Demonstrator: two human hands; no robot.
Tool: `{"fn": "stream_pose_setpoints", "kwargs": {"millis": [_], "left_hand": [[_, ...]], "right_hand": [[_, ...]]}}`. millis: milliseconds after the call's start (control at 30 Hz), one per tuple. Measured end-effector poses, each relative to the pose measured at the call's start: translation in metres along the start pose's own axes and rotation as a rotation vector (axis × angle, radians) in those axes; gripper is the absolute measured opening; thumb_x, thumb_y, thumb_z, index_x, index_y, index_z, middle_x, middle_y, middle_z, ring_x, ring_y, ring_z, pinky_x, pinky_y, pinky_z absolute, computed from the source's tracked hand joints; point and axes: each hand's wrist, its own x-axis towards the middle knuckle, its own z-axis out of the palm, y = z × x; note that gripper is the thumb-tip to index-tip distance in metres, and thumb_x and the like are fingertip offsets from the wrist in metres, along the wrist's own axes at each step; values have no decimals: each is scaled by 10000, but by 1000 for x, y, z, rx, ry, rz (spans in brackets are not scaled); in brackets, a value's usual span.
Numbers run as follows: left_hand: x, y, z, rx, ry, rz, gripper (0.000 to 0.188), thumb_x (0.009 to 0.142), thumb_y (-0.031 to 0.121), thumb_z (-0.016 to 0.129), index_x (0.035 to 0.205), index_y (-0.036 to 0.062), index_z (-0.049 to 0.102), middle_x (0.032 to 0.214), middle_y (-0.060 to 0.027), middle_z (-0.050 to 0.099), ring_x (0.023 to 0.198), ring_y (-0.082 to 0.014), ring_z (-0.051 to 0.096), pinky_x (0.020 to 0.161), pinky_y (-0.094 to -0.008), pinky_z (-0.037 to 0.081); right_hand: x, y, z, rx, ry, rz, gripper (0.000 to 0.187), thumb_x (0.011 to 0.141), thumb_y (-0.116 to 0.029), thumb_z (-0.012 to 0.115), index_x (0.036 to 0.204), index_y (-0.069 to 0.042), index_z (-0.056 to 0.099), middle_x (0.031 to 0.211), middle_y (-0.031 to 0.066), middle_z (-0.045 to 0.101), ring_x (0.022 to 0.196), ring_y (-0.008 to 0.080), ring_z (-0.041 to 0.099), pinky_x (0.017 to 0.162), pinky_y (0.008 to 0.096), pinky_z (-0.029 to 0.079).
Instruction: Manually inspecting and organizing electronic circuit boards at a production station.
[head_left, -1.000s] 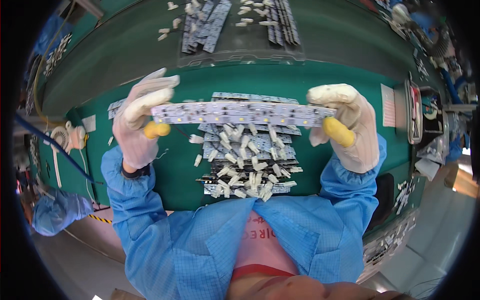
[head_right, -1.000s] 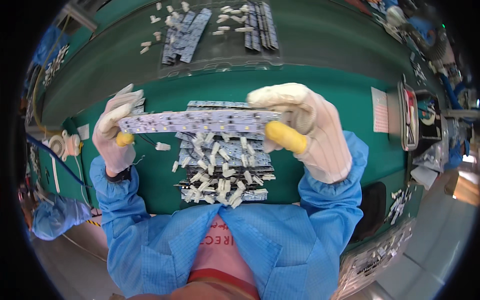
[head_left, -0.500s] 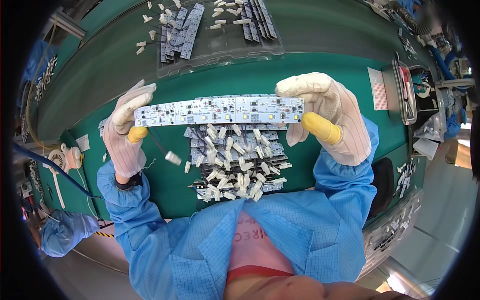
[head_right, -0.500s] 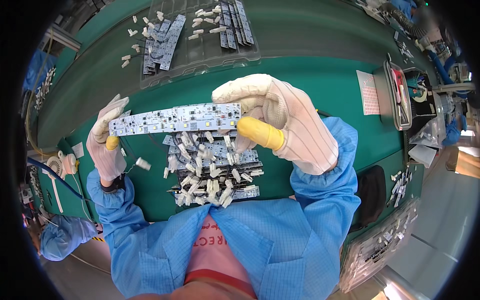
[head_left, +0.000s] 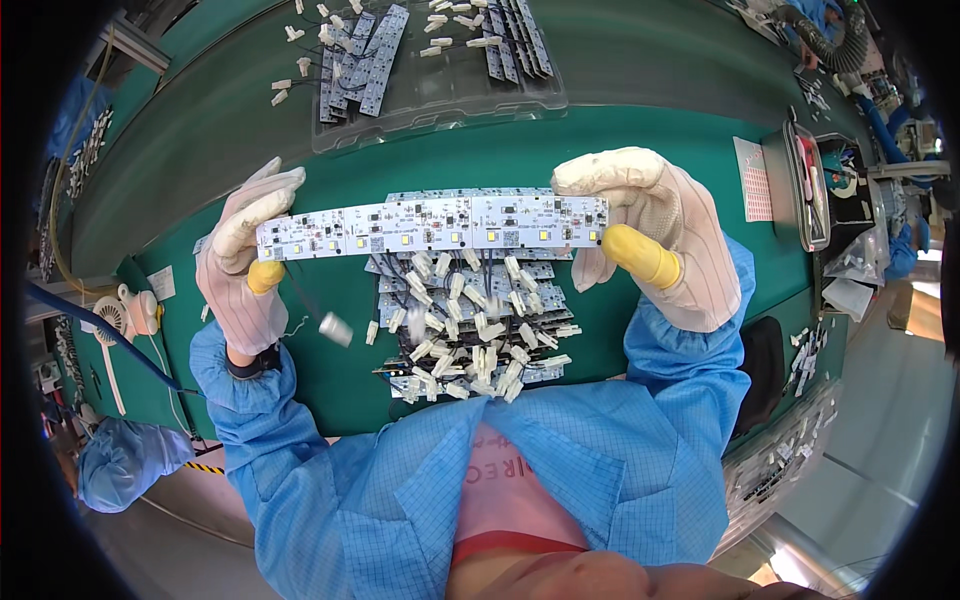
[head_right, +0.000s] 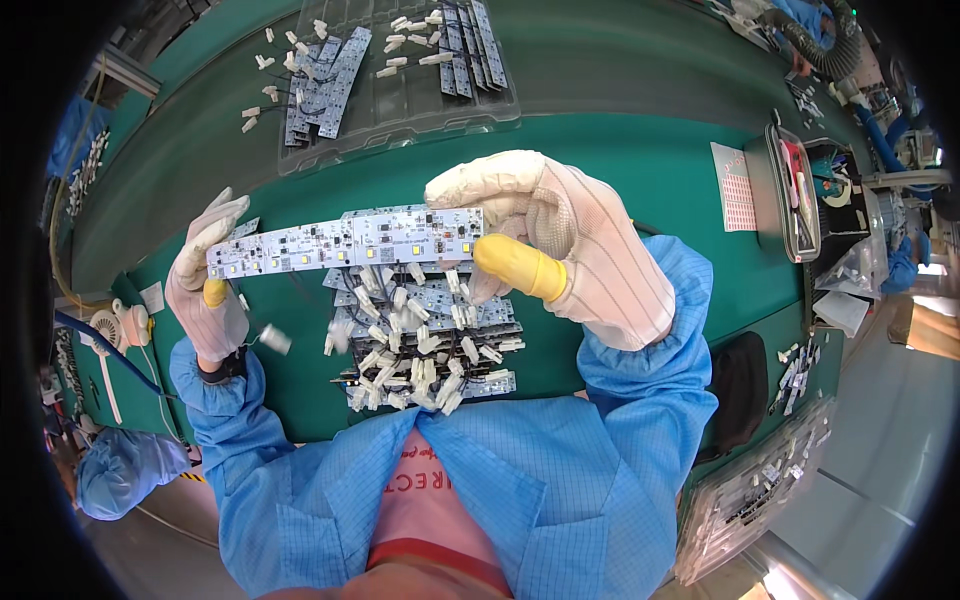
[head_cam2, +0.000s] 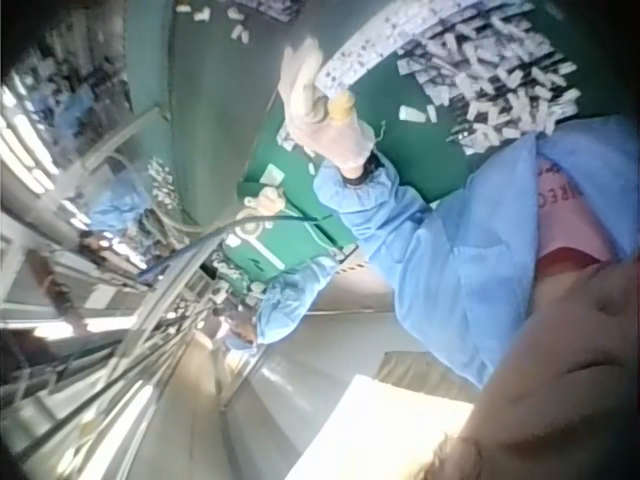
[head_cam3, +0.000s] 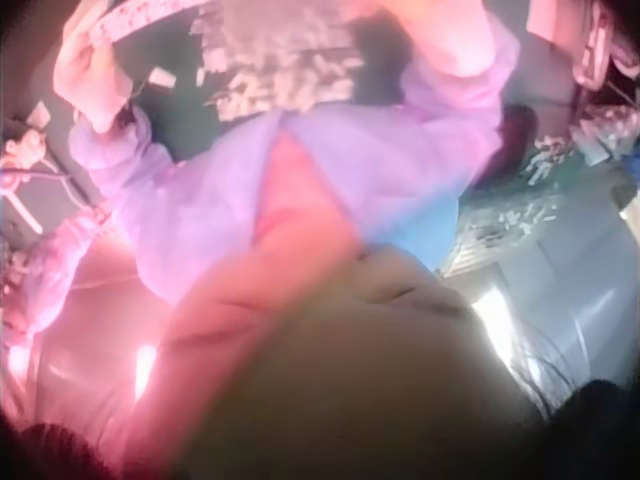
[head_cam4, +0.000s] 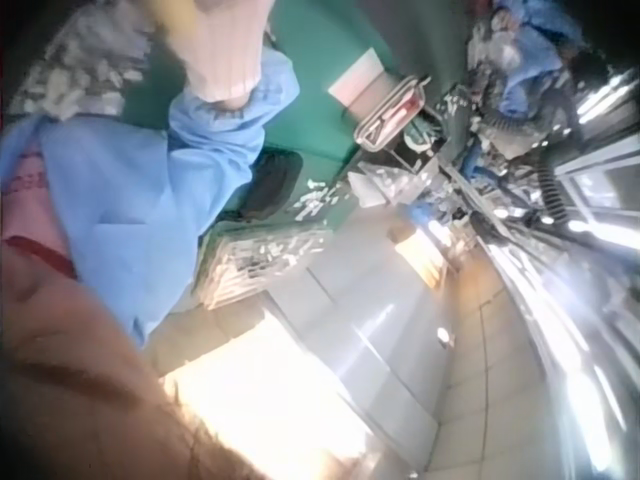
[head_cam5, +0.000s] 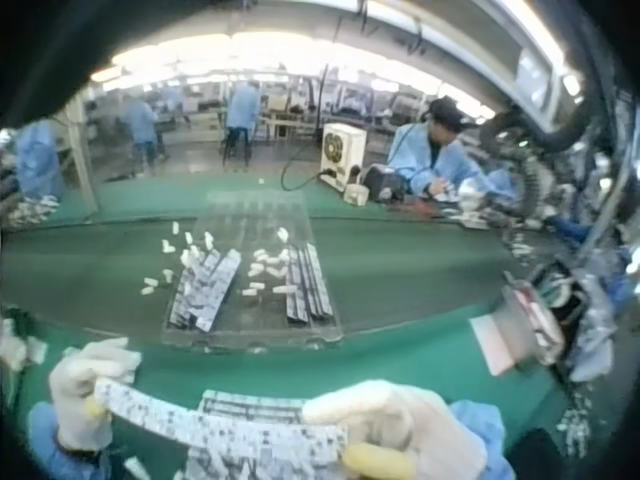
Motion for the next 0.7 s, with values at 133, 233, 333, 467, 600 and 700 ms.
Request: {"fn": "stream_pose_setpoints", "kwargs": {"millis": [133, 233, 333, 467, 600, 700], "left_hand": [[-1, -1, -2, -29, -31, -36, 482, 806, 364, 682, 1085, -24, 625, 1092, -194, 630, 1080, -299, 583, 1042, -496, 364], [-2, 4, -2, -67, -5, -27, 486, 802, 356, 691, 1086, -32, 622, 1086, -195, 631, 1081, -296, 582, 1036, -486, 370], [-1, 8, -2, -66, -10, -6, 498, 787, 345, 707, 1093, -38, 618, 1083, -195, 630, 1090, -293, 574, 1017, -460, 388], [0, 20, -4, -71, -63, 10, 472, 737, 239, 747, 1108, -26, 625, 1081, -159, 641, 1081, -275, 578, 893, -337, 485], [-2, 28, -5, 28, -84, 21, 470, 679, 340, 752, 1064, 81, 676, 1059, -88, 665, 1011, -246, 625, 742, -282, 539], [-5, 29, -7, 85, -87, 77, 452, 680, 372, 742, 1050, 119, 687, 1030, -66, 676, 953, -228, 647, 677, -272, 520]], "right_hand": [[1, 3, -1, -21, -8, -22, 521, 843, -265, 699, 1178, 78, 496, 929, 135, 633, 665, 142, 633, 571, 215, 502], [4, 5, -2, -121, 8, -35, 542, 842, -328, 697, 1169, 59, 508, 889, 113, 632, 646, 128, 623, 556, 200, 476], [9, 10, -4, -235, 35, -34, 563, 834, -391, 694, 1154, 40, 523, 850, 87, 621, 623, 112, 606, 540, 187, 449], [14, 12, 0, -369, 95, -37, 734, 782, -579, 664, 1168, 30, 525, 735, 33, 580, 594, 90, 558, 532, 188, 406], [18, 19, -8, -424, 109, 6, 697, 817, -562, 630, 1176, 25, 520, 680, 27, 575, 578, 87, 536, 538, 183, 393], [21, 22, -9, -424, 68, -4, 519, 906, -454, 569, 1159, -1, 546, 672, 39, 595, 613, 87, 557, 564, 208, 430]]}}
